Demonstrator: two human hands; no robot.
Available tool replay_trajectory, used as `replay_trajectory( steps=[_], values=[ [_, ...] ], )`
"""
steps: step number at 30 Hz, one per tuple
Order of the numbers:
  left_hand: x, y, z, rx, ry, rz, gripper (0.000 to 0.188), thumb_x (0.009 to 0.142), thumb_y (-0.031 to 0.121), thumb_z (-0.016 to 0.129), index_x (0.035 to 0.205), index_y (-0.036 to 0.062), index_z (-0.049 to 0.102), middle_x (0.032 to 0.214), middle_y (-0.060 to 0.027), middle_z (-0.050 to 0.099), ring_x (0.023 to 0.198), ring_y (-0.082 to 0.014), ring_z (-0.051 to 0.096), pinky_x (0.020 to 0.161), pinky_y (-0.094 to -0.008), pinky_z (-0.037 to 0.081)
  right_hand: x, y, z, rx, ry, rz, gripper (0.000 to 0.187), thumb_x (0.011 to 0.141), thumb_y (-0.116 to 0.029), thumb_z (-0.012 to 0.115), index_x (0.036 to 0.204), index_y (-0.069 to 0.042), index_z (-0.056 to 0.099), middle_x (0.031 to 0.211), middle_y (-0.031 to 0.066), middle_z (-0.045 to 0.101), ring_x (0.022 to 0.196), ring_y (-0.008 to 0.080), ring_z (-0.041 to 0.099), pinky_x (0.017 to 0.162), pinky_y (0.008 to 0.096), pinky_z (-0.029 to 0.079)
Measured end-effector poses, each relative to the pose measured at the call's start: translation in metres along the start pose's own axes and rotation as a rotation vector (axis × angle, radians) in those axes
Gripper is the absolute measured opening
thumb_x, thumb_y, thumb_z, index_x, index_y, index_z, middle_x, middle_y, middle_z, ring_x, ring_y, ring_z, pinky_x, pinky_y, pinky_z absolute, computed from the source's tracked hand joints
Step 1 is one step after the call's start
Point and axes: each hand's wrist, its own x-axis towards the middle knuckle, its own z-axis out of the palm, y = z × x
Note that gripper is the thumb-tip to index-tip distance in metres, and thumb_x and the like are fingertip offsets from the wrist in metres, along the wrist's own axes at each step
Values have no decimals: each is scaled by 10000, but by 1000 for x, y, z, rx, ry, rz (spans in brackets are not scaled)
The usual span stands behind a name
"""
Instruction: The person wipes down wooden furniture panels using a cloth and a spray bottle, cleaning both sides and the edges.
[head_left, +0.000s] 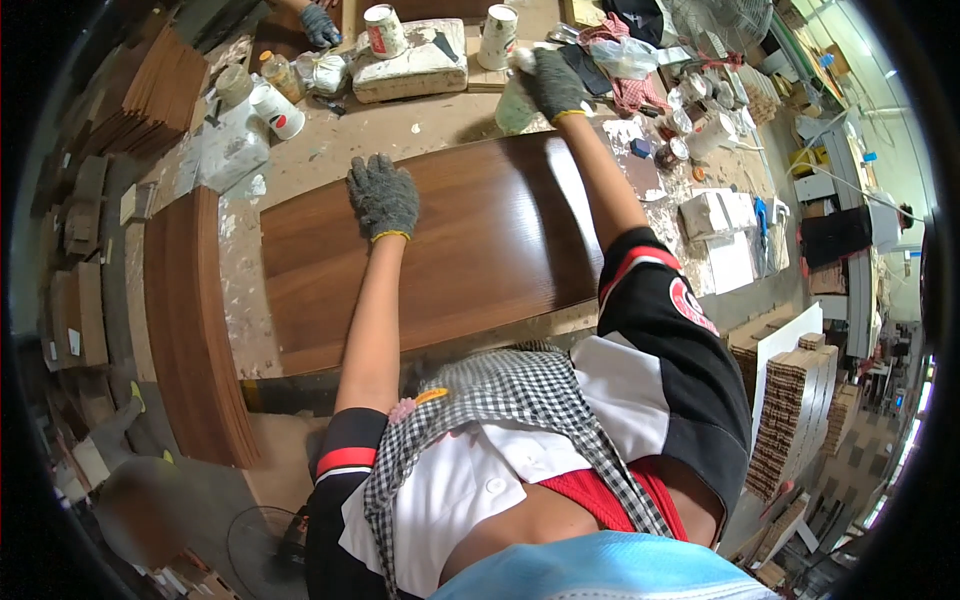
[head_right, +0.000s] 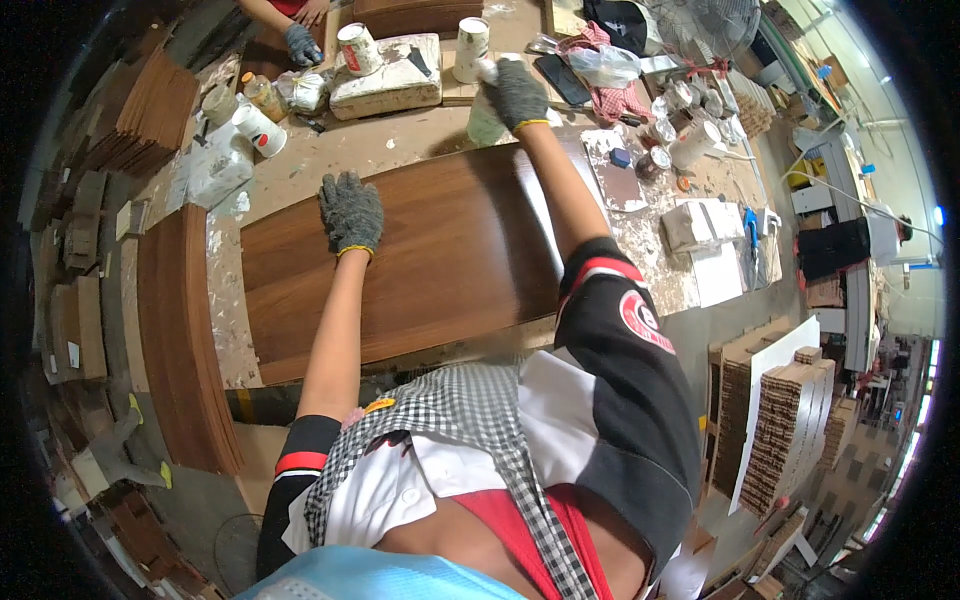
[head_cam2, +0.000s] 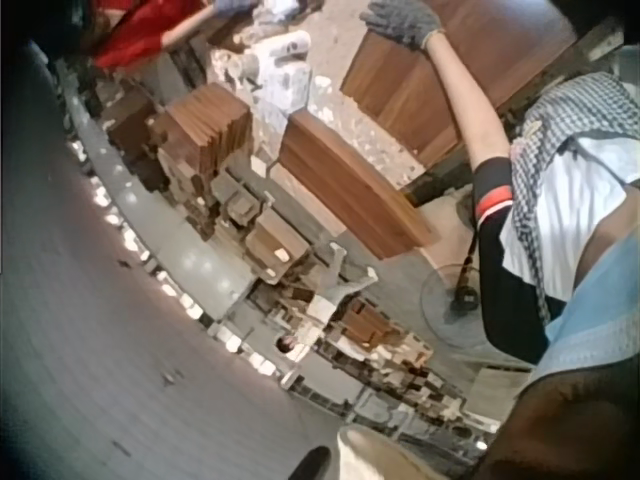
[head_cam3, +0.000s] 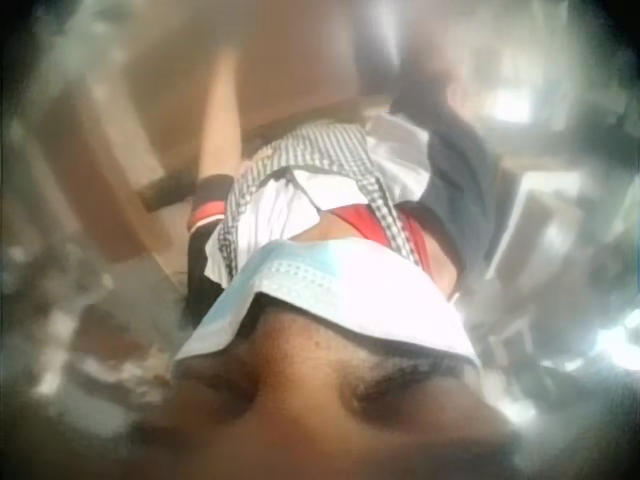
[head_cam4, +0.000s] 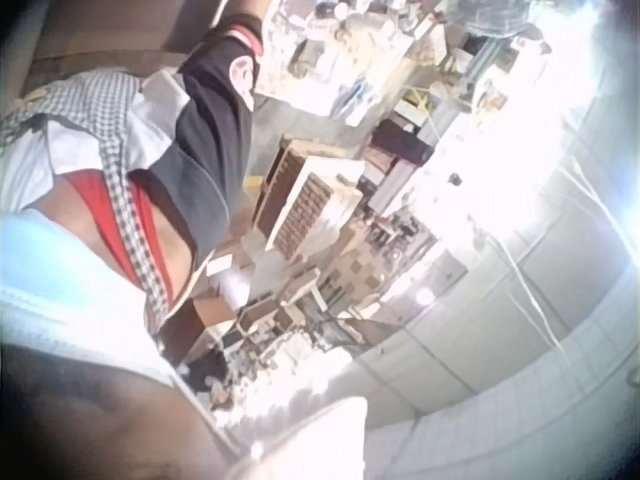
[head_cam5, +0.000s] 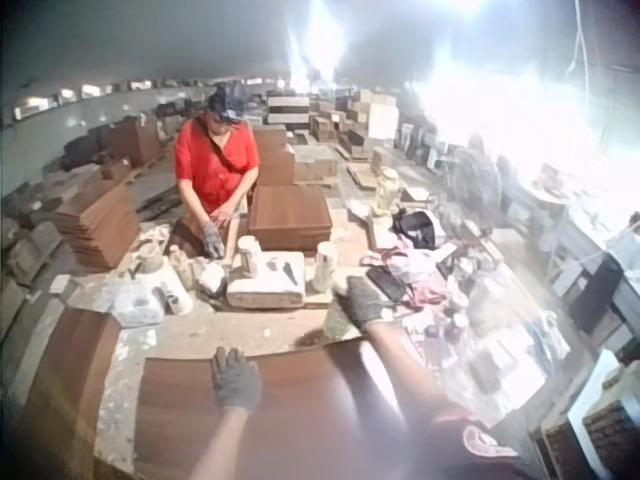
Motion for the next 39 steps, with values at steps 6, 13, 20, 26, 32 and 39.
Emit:
replay_trajectory(
  steps=[6,13,20,26,32,39],
  values=[
    [5,-18,35,-584,491,-54,460,1059,356,453,1365,49,604,1461,-158,553,1431,-369,398,1189,-473,312,6,-16,2,-118,-17,-2,442,925,-491,645,1084,-79,662,1065,221,661,941,389,694,804,494,563],
    [6,-11,23,-447,218,-128,508,1077,383,334,1336,65,634,1442,-193,560,1404,-381,424,1211,-492,270,-167,-147,39,-285,-164,-582,692,944,-555,532,1382,-19,540,1392,235,579,1223,357,625,1026,426,504],
    [2,-17,27,-410,248,7,576,1094,390,280,1315,-16,623,1430,-173,584,1421,-372,406,1235,-481,228,-121,24,-12,-526,-291,98,415,1050,-360,396,1346,-173,619,1490,192,490,1370,395,442,1114,566,336],
    [4,-13,20,-412,292,20,540,1090,374,307,1271,-3,648,1372,-182,620,1354,-378,478,1212,-492,265,-137,-117,67,-285,-291,-72,541,970,-406,518,1412,-97,563,1429,187,546,1347,392,471,1139,589,296],
    [6,-16,23,-351,266,-5,525,1091,365,306,1272,14,652,1371,-174,623,1356,-362,485,1214,-493,266,-136,-133,59,224,-262,-225,415,937,-370,593,1204,-62,671,1295,170,626,1223,345,556,1052,494,406],
    [5,-17,39,-324,295,21,519,1086,367,323,1292,22,651,1399,-137,617,1394,-342,456,1229,-475,246,-103,91,-37,-481,-524,352,398,1065,-320,384,1269,-100,646,1141,181,686,1056,341,658,927,430,501]
  ],
)
